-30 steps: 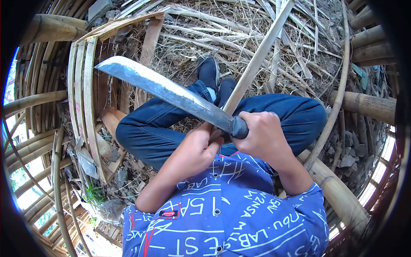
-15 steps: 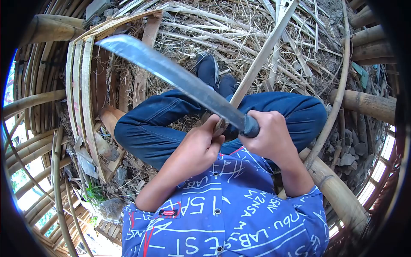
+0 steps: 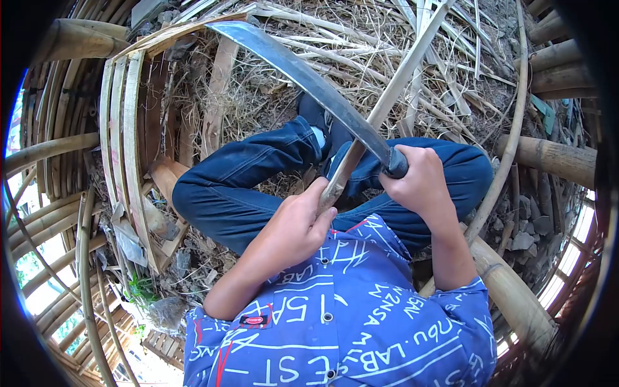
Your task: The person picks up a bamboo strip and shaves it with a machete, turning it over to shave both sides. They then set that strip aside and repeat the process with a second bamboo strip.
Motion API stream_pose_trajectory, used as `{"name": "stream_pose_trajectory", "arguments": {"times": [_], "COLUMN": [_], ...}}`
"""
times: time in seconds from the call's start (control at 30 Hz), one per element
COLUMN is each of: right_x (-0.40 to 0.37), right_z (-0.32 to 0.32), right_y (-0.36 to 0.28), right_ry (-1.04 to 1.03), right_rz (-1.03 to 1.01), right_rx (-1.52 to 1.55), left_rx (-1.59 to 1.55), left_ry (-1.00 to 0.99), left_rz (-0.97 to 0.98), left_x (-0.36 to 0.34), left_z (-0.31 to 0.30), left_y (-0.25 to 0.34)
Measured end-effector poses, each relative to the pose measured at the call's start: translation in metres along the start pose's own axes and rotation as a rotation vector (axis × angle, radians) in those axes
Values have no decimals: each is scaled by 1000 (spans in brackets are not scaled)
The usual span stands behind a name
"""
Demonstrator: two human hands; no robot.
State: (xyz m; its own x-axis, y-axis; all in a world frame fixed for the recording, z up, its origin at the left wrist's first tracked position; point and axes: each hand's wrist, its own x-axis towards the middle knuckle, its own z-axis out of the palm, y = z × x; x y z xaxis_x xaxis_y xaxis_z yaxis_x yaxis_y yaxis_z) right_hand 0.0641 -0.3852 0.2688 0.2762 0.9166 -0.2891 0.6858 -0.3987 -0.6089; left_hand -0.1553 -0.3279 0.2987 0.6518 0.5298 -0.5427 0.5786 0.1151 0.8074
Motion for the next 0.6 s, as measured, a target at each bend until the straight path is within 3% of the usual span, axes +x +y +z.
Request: {"name": "stream_pose_trajectory", "arguments": {"times": [0.47, 0.6], "right_x": [41, 50], "right_z": [-28, -28], "right_y": [49, 56], "right_ry": [159, 193], "right_rz": [179, 108], "right_rx": [-60, -92], "left_rx": [23, 46], "left_ry": [-45, -36], "left_rz": [-51, -65], "left_x": [-39, -33], "left_z": [-11, -18], "left_y": [-12, -9]}}
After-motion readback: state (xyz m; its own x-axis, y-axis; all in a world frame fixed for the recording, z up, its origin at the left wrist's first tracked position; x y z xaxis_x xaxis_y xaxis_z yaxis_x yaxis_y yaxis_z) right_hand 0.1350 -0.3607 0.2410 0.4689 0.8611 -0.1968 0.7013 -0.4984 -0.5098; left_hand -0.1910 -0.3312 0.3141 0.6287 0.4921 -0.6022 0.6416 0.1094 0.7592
